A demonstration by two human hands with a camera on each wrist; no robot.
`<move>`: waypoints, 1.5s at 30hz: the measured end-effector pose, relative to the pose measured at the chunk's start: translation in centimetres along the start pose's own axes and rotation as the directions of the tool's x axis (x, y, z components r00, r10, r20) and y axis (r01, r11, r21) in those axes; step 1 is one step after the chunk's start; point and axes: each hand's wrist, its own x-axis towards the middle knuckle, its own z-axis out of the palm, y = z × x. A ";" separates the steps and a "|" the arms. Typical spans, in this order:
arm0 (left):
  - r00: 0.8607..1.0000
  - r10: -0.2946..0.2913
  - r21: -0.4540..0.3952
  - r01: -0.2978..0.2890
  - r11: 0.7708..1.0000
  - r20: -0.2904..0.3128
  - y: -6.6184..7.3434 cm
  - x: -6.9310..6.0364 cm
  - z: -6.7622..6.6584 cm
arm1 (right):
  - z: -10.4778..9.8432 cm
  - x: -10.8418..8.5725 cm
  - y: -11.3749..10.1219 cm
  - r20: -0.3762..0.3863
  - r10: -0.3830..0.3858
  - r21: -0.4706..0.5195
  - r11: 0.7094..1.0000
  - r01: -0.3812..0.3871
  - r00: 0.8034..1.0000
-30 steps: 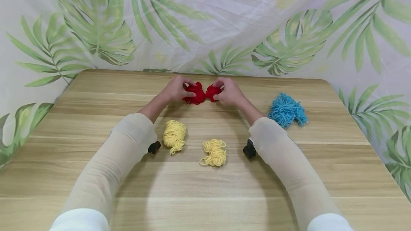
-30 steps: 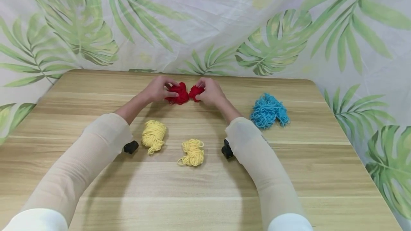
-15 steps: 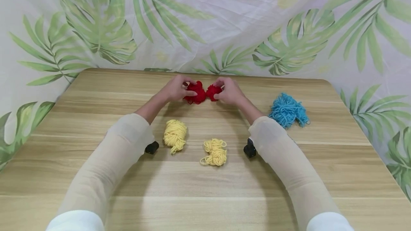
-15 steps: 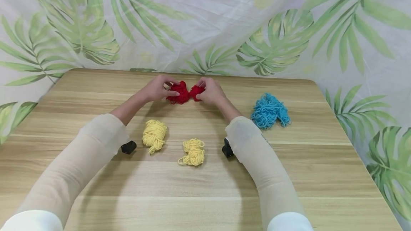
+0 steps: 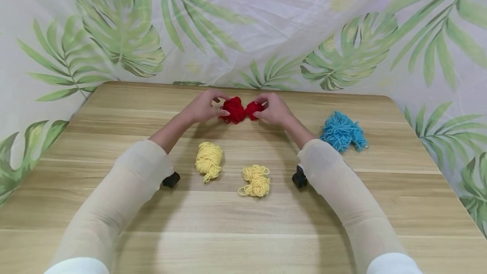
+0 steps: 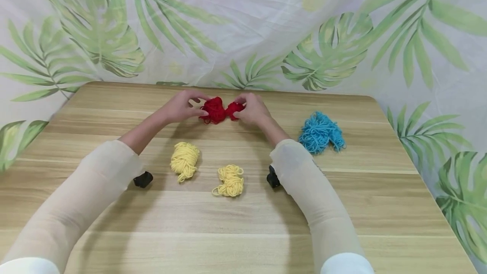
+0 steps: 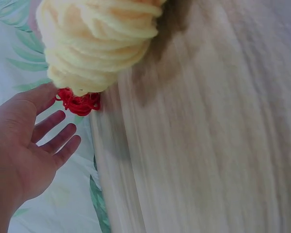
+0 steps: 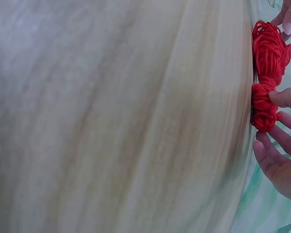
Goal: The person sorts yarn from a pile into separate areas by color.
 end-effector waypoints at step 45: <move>0.934 0.253 -0.082 -0.240 0.967 0.252 1.5 -8.3 -0.2 | -1.3 -2.2 0.3 0.037 -0.114 -0.087 0.989 0.117 0.993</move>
